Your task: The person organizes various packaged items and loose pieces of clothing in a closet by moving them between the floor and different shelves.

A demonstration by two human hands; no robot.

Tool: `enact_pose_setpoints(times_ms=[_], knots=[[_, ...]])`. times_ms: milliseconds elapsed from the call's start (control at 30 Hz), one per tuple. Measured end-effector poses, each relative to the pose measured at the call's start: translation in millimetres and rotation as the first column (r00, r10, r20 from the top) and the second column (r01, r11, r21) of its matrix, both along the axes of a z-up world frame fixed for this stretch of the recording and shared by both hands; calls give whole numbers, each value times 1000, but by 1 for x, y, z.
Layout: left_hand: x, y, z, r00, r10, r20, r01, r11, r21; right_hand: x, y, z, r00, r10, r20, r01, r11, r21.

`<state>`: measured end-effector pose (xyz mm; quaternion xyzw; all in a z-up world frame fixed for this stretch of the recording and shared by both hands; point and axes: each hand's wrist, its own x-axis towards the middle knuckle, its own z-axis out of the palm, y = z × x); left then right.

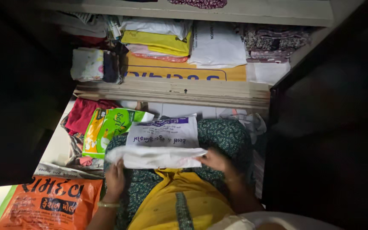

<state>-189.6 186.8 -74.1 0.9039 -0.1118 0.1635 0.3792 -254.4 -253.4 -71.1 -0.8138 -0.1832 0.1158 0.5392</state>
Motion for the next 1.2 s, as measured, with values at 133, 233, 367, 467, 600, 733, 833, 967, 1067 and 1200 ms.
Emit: enact_pose_setpoints(times_ms=[133,233,367,467,600,733,833,967,1067,1200], knots=[[16,-22,40,906,202,-371,-206,978,29,20,18,23,945,-322,-51,298,917,-266],[28,-31,57,969,136,-205,-111,985,129,18,35,49,907,-416,69,414,847,-334],[18,-45,80,986,135,-100,-125,987,106,11,48,83,819,-558,133,566,749,-345],[15,-55,109,986,113,-125,-47,895,443,10,58,95,786,-500,363,616,676,-403],[10,-87,126,822,-569,-38,507,699,504,16,90,85,854,-321,409,506,694,-512],[22,-109,120,809,-586,-48,464,586,664,46,122,53,910,43,412,208,812,-545],[56,-113,114,883,-400,-244,398,365,842,72,114,31,970,85,230,104,708,-699],[86,-115,89,889,-273,-367,450,374,811,88,105,22,974,14,228,168,632,-757],[107,-110,69,904,-255,-342,426,491,760,94,101,25,966,-15,257,209,628,-749],[115,-93,54,906,-326,-270,422,667,614,98,97,21,952,-146,268,291,704,-648]])
